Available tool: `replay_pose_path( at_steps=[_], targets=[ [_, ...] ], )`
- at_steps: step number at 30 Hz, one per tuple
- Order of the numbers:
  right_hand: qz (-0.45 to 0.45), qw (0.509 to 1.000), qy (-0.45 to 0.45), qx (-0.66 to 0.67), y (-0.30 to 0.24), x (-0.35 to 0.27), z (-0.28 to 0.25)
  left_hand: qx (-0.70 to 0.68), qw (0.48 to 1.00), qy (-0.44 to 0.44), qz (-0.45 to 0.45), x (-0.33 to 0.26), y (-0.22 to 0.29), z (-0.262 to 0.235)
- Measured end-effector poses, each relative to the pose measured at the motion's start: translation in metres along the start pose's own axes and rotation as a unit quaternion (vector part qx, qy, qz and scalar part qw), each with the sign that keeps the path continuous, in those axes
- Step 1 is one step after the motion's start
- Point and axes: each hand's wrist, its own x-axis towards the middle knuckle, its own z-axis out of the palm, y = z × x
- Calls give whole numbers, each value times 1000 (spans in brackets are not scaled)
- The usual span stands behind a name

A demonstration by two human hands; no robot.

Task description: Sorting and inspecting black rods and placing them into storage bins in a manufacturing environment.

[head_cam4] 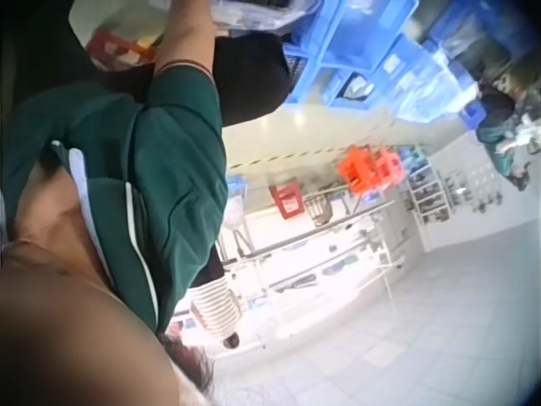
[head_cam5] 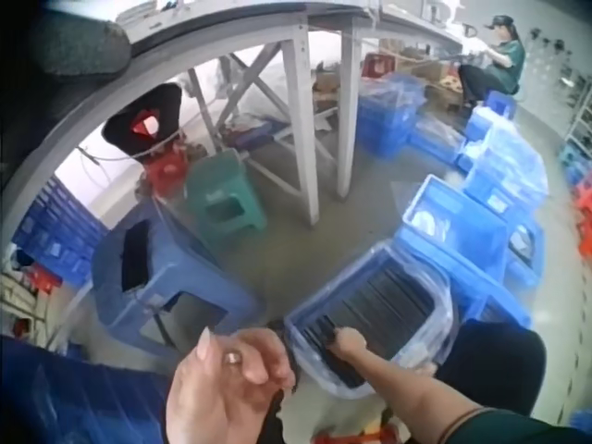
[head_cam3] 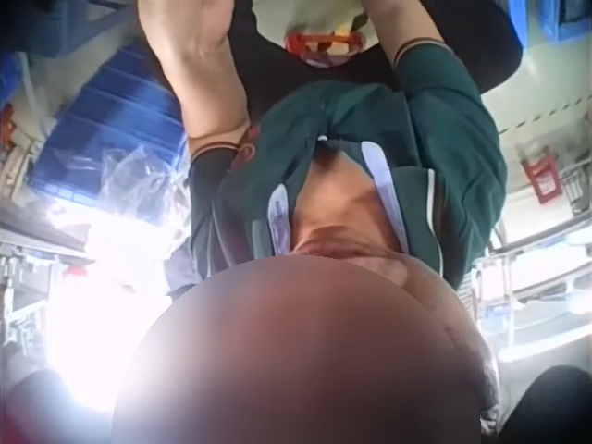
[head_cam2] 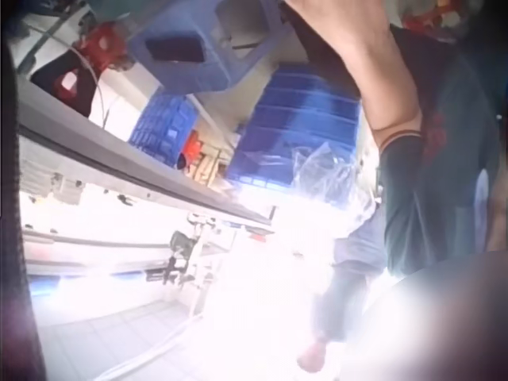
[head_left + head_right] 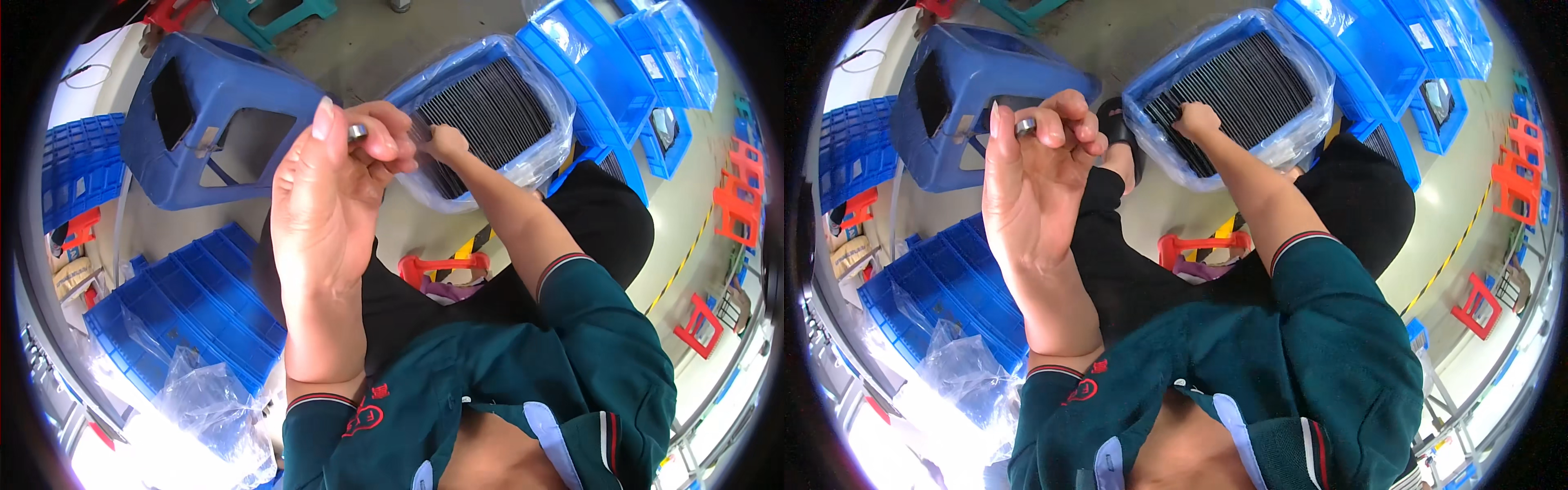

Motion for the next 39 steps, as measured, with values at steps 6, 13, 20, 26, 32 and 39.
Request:
replay_pose_path(
  at_steps=[6,13,20,26,32,39],
  targets=[
    [-16,980,188,-56,-4,-17,13,3,1000,-5,-3,-3,4,1],
    [4,975,216,-40,22,-33,11,-4,1000,-7,-1,-5,6,2],
    [-47,972,222,-67,29,-36,16,-9,1000,-2,-6,-6,7,1],
    [-61,982,102,-149,27,-28,-8,-12,1000,-19,-13,-2,3,1],
    [-168,934,190,-250,36,-3,-165,10,999,-8,-42,5,-7,12],
    [-76,943,252,-204,153,-80,-314,38,994,-38,-97,19,-36,36]
  ],
)
